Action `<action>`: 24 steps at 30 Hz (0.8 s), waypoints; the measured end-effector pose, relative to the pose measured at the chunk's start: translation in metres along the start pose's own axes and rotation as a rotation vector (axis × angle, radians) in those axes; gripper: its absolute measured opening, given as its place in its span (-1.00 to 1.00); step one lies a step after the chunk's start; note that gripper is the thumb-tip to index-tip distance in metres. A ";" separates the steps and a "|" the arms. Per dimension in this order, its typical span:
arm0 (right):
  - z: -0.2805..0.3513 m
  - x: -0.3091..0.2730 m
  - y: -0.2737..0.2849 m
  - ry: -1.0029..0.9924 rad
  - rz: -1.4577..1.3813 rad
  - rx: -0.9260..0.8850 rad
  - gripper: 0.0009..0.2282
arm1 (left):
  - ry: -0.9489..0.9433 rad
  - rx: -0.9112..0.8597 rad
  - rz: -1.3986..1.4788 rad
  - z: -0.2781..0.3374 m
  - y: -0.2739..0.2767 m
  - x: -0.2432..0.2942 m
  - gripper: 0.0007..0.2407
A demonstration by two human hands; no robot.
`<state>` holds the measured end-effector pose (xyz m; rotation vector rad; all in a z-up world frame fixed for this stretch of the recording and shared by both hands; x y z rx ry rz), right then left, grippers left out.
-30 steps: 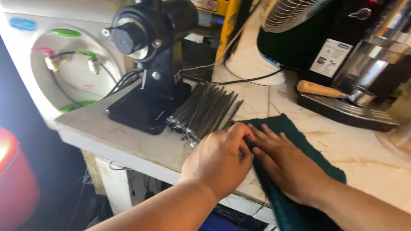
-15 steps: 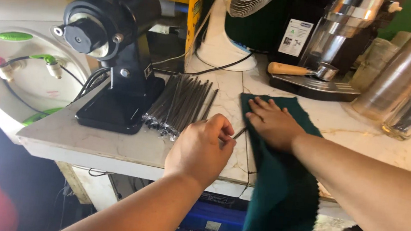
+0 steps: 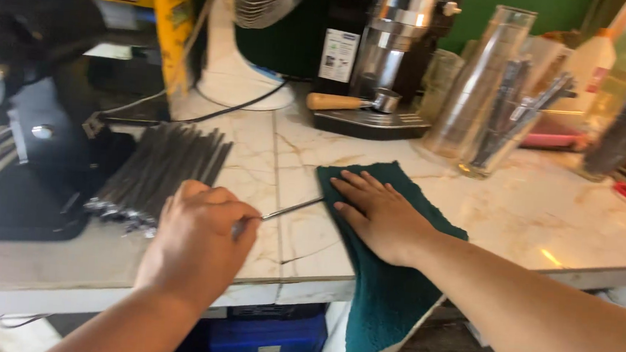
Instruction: Cleaning individual reusable metal straws with a cloth.
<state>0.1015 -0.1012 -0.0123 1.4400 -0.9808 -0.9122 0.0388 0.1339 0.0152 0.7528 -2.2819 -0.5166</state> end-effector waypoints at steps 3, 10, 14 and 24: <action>0.014 0.044 -0.001 -0.165 0.029 -0.037 -0.48 | 0.003 -0.081 -0.135 -0.007 -0.001 0.010 -0.94; 0.031 0.051 0.005 -0.149 0.039 -0.041 -0.48 | 0.111 -0.242 -0.231 -0.013 -0.032 0.018 -0.80; 0.044 0.051 0.008 -0.124 -0.015 -0.044 -0.47 | 0.082 -0.250 -0.218 0.033 -0.055 -0.007 -0.80; 0.056 0.077 0.022 -0.012 -0.116 -0.050 -0.45 | -0.036 -0.265 -0.285 -0.065 0.020 -0.137 -0.81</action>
Point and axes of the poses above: each hand's wrist, its own z-axis away from the middle knuckle, its own y-axis out of the back of the hand, x = y × z, the point moved 7 cm from there along -z, towards the middle knuckle, and after that the axes turned 9 degrees about z, right-handed, at the moved point
